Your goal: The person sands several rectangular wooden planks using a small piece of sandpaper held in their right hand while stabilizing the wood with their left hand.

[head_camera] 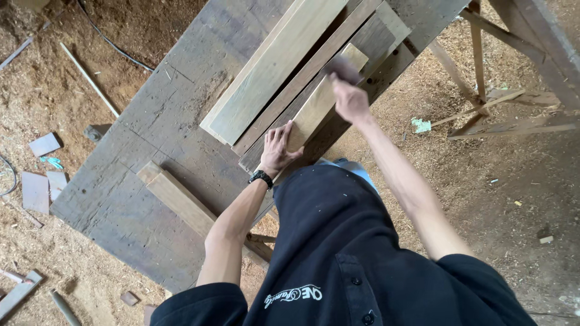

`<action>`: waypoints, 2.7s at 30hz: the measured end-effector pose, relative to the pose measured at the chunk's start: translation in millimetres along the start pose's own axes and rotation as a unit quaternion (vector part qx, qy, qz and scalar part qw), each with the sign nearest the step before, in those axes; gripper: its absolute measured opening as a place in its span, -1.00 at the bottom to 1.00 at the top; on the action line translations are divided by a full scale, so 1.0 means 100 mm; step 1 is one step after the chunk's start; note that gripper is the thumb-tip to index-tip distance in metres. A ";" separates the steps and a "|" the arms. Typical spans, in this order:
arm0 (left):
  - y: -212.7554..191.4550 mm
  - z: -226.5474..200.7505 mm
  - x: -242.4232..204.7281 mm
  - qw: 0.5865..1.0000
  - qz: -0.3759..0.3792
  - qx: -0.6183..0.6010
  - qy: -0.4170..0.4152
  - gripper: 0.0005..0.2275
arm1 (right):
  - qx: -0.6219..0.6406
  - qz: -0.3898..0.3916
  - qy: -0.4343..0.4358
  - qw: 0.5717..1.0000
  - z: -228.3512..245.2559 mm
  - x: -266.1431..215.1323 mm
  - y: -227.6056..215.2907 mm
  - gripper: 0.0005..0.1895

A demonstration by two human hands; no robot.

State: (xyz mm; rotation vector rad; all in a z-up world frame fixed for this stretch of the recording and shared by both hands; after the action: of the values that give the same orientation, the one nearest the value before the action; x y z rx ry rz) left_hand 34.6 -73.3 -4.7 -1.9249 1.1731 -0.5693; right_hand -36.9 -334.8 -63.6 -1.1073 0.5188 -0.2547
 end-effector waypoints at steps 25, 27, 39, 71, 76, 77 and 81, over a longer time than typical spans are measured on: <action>0.04 0.01 0.01 1.000 0.014 0.016 -0.012 -0.11 | 0.126 -0.130 -0.090 0.979 0.86 -0.70 0.30 -0.48; 0.04 -0.02 -0.01 1.000 -0.004 0.025 0.001 -0.10 | 0.114 -0.176 -0.151 0.966 0.99 -0.87 0.20 -0.44; 0.09 0.01 -0.06 0.998 -0.004 0.066 -0.002 -0.08 | 0.120 -0.175 -0.052 0.976 0.81 -0.63 0.14 -0.46; -0.09 -0.05 -0.08 0.999 -0.035 -0.016 0.004 -0.16 | 0.009 -0.143 -0.061 0.988 0.34 -0.20 -0.16 -0.79; -0.12 -0.05 -0.03 0.999 -0.033 -0.022 0.018 -0.14 | 0.088 -0.302 -0.119 0.942 0.84 -0.57 -0.05 -0.82; -0.12 -0.05 -0.06 0.999 -0.032 -0.019 0.030 -0.11 | 0.099 -0.199 -0.105 0.969 1.01 -0.65 0.21 -0.83; -0.01 0.06 -0.09 0.999 -0.036 -0.012 0.033 -0.19 | 0.046 -0.277 -0.289 0.915 1.23 -0.93 0.22 -0.67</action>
State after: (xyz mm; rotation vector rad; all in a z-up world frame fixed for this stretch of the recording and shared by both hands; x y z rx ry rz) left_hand 35.5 -62.0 -7.1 -1.9888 1.1612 -0.6643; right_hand -54.3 -187.8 -16.0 -1.1550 -0.3447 -0.4185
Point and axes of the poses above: each hand's wrist, its own x-axis towards the middle knuckle, its own y-axis out of the palm, z = x × y, the point moved 8 cm from there along x, towards the middle knuckle
